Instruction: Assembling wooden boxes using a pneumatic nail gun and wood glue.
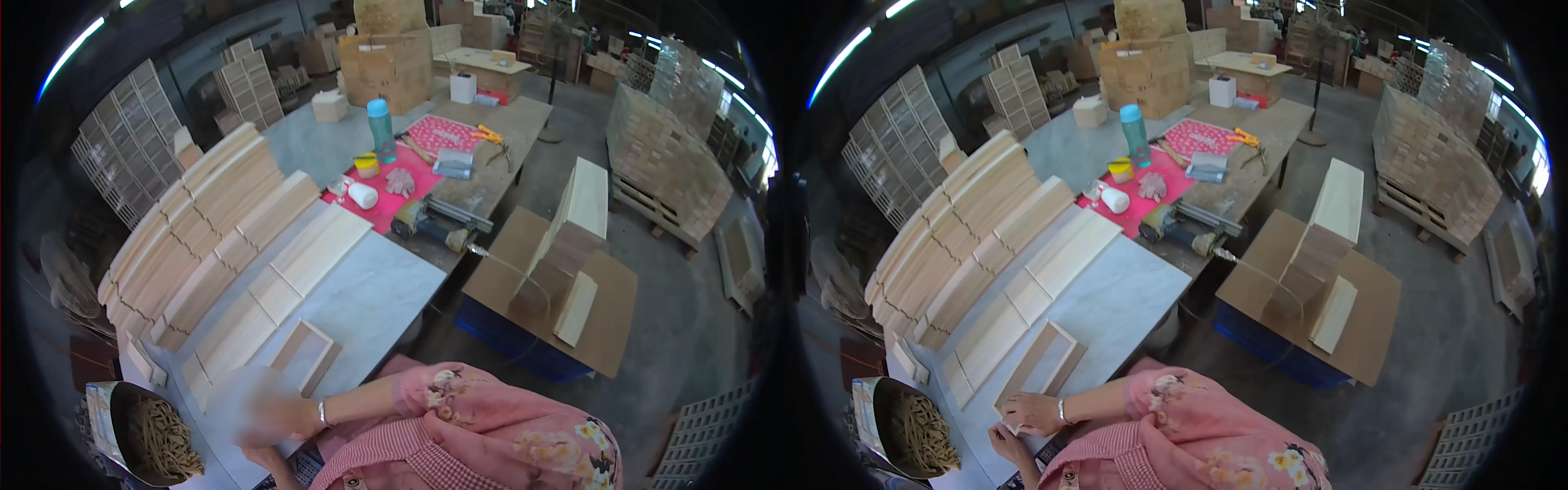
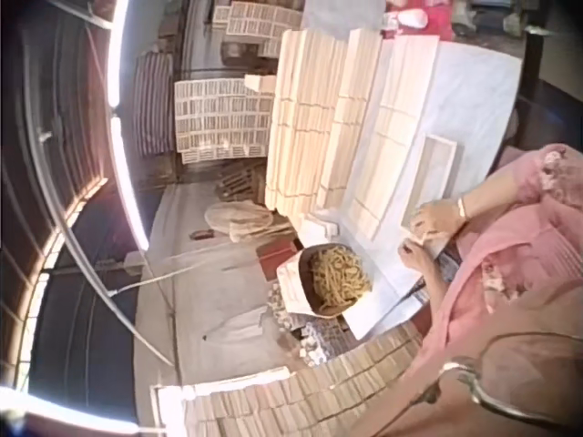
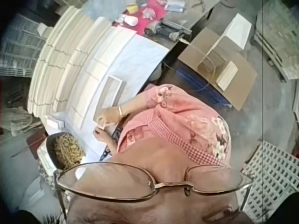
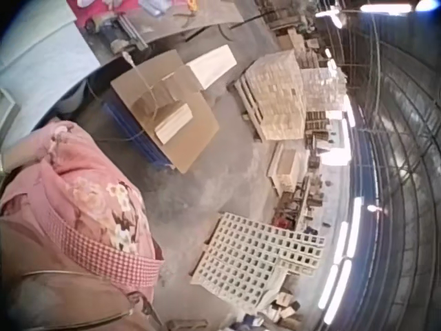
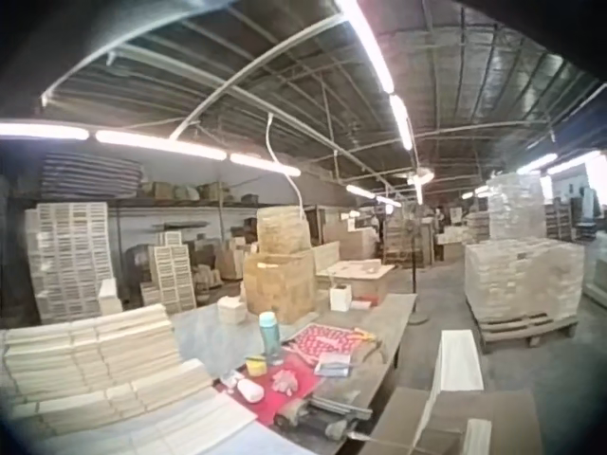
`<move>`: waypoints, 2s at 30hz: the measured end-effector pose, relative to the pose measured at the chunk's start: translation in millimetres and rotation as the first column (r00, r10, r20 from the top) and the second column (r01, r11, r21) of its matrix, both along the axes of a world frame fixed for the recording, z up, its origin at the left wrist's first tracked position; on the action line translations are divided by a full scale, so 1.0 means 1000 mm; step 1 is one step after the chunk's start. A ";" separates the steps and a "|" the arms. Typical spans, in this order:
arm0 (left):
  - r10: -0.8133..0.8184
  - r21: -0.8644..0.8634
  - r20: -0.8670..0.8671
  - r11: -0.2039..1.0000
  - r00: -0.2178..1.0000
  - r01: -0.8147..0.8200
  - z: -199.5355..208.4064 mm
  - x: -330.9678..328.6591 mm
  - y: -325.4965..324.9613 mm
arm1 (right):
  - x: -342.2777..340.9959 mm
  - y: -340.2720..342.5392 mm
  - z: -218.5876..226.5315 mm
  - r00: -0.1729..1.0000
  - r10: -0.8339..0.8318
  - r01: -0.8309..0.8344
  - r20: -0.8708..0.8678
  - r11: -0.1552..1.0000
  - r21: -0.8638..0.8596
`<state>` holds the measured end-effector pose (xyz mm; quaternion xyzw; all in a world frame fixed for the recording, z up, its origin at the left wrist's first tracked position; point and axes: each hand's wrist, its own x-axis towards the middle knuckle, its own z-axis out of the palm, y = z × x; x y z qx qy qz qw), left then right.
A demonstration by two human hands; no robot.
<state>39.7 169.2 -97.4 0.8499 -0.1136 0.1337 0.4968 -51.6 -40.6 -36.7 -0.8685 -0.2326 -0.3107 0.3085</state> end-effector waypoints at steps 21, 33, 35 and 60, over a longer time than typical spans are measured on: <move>-0.171 0.443 0.241 0.895 0.955 0.048 -0.071 0.119 0.055 | -0.108 -0.199 -0.050 0.502 -0.834 0.839 -0.229 0.404 0.365; 0.010 0.367 0.168 0.928 0.986 -0.072 -0.141 0.158 0.125 | -0.104 -0.191 -0.055 0.466 -0.872 0.877 -0.146 0.435 0.203; 0.033 0.377 0.148 0.922 0.988 -0.087 -0.148 0.158 0.136 | -0.106 -0.194 -0.053 0.466 -0.873 0.879 -0.144 0.439 0.186; -0.025 0.690 -0.218 0.704 0.976 0.172 -0.017 0.052 0.083 | -0.110 -0.191 -0.045 0.448 -0.871 0.891 -0.202 0.417 0.179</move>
